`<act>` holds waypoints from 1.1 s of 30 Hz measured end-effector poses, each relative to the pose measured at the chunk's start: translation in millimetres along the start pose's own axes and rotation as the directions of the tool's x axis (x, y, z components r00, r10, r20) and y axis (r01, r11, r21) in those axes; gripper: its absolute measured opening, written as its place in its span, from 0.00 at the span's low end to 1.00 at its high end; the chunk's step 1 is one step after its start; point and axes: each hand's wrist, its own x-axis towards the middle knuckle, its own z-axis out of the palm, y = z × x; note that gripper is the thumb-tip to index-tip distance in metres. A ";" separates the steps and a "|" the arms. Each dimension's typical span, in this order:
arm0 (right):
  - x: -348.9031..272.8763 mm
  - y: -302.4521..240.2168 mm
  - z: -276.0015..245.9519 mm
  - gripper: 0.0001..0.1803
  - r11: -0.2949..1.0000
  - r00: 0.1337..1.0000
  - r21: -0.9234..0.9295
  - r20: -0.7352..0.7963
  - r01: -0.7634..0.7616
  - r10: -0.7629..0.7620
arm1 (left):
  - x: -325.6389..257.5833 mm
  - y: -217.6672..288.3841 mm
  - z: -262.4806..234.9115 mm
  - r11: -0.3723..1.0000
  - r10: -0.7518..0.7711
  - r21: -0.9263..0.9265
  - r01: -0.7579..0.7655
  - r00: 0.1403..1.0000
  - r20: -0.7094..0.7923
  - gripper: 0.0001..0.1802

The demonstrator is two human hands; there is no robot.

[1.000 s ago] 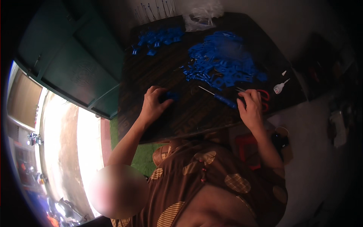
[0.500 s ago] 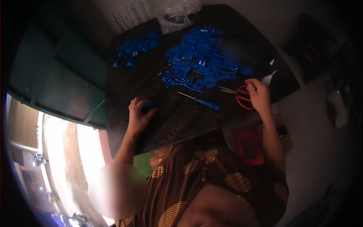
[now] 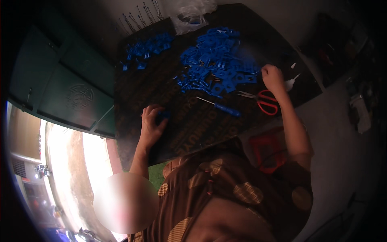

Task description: The person assembles small blue plastic components using a screwdriver to secure small screws and applying adhesive from a bottle.

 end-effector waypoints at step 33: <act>16.7 -21.6 7.7 0.07 0.756 0.895 0.485 0.312 -0.438 0.319 | -2.6 -4.6 -16.4 0.942 -0.151 -0.324 0.090 0.975 -0.166 0.22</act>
